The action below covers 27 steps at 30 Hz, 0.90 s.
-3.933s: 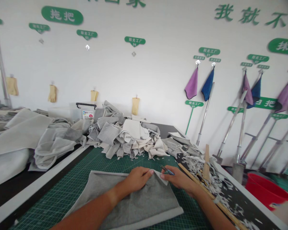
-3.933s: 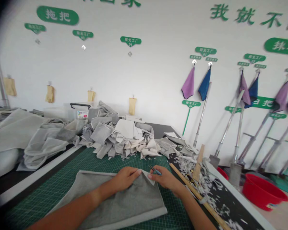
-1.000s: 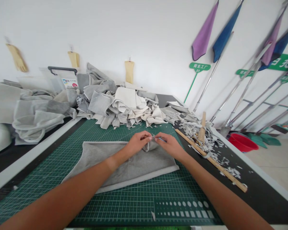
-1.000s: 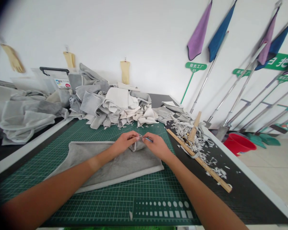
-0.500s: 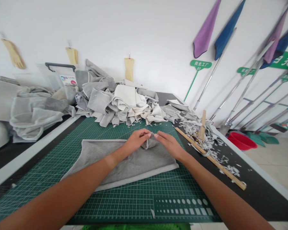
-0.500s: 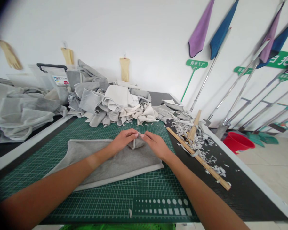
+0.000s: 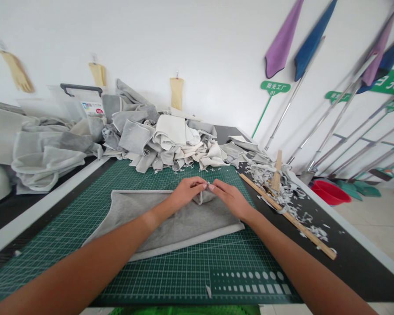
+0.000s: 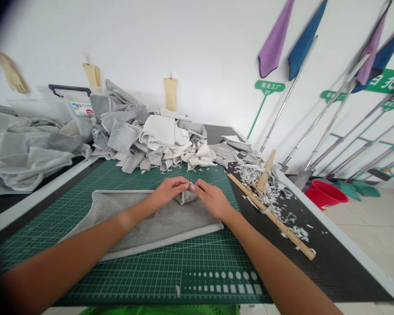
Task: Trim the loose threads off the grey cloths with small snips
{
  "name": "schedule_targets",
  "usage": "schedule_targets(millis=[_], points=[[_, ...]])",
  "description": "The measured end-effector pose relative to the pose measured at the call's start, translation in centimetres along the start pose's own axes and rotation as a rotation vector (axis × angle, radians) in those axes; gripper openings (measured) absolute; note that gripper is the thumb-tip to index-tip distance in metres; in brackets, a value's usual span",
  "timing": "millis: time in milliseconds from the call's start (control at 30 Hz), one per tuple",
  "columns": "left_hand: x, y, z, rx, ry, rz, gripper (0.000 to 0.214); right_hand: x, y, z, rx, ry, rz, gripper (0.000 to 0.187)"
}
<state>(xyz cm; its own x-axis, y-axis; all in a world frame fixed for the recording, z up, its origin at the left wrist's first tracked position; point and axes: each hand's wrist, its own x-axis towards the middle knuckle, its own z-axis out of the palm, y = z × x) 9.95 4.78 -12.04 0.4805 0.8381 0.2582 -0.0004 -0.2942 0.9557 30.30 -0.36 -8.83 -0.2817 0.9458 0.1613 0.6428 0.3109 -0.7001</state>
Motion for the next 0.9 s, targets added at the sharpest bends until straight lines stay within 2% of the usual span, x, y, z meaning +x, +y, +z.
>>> schedule_targets(millis=[900], points=[[0.02,-0.01,0.02,-0.002,0.023,0.011,0.029,-0.07,0.26,0.90,0.003,0.051,-0.049,0.041]])
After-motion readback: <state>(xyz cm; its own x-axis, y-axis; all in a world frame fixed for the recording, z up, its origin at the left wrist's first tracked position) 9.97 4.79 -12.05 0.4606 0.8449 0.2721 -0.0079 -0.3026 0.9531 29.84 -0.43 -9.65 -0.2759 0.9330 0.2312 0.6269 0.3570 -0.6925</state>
